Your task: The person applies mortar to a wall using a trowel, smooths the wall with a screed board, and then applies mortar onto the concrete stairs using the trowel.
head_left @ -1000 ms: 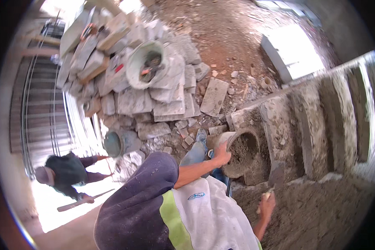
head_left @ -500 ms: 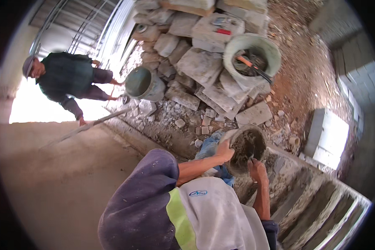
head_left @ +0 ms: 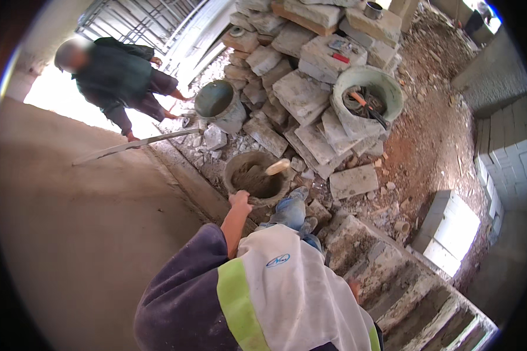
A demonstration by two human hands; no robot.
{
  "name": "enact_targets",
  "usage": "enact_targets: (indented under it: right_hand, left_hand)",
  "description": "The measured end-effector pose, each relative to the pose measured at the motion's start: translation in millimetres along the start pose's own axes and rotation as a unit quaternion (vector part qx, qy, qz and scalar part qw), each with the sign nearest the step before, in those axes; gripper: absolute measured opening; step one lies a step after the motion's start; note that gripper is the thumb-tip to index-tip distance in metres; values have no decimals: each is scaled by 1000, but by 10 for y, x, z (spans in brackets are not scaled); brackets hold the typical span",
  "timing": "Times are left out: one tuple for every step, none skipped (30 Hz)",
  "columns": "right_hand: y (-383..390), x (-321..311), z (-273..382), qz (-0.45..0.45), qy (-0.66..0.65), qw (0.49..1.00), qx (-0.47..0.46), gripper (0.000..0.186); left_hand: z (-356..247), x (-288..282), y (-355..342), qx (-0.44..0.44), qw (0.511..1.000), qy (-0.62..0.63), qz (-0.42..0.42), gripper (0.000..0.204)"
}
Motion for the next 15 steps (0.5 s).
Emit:
enact_targets:
  right_hand:
    - [173, 329, -75, 68, -39, 997, 22, 35]
    - [253, 539, -171, 117, -99, 986, 70, 34]
    - [288, 664, -228, 152, -155, 969, 120, 33]
    - [257, 694, -223, 169, -184, 958, 142, 32]
    - [195, 662, -196, 176, -208, 949, 157, 31]
    - [91, 577, -154, 175, -222, 946, 159, 31]
    - [0, 471, -113, 172, -231, 945, 157, 30]
    - [-107, 353, -70, 166, -239, 944, 153, 29]
    - [-194, 233, -26, 160, -246, 944, 149, 28]
    - [-313, 95, 24, 150, -252, 945, 141, 27]
    - [-451, -36, 88, 140, -255, 948, 129, 26]
    - [-576, -168, 145, 131, -256, 950, 121, 25]
    - [-723, -309, 211, 120, -261, 952, 110, 25]
    - [-890, -453, 266, 107, -252, 957, 96, 24]
    - [-1058, -590, 350, 92, -229, 967, 64, 23]
  left_hand:
    - [16, -196, -155, -18, 999, 18, -28, 58]
    - [33, -407, -333, -31, 998, 14, -47, 54]
    - [71, -627, -515, -42, 997, -1, -66, 50]
    - [98, -842, -691, -48, 995, -31, -83, 47]
    - [123, -1038, -852, -57, 991, -67, -99, 44]
    - [167, -1236, -981, -78, 983, -104, -131, 42]
    - [184, -1403, -1103, -75, 984, -102, -127, 40]
    - [216, -1561, -1200, -81, 983, -90, -137, 40]
    - [253, -1715, -1280, -104, 982, -49, -151, 40]
    - [232, -1848, -1359, -91, 984, -31, -150, 41]
    - [212, -1999, -1422, -114, 981, -61, -144, 41]
    - [211, -2089, -1471, -136, 977, -93, -137, 41]
    - [215, -2124, -1500, -138, 977, -87, -136, 41]
    - [212, -2151, -1528, -124, 981, -54, -140, 50]
    - [203, -2194, -1561, -149, 975, -20, -164, 58]
Point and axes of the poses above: each hand's wrist, its own y-axis away from the middle knuckle, its own x-axis out of the palm, z = x × y, the point moved 7 cm from there along -y, towards the middle knuckle, and after that the axes turned 2 degrees about x, right-handed, at the moved point
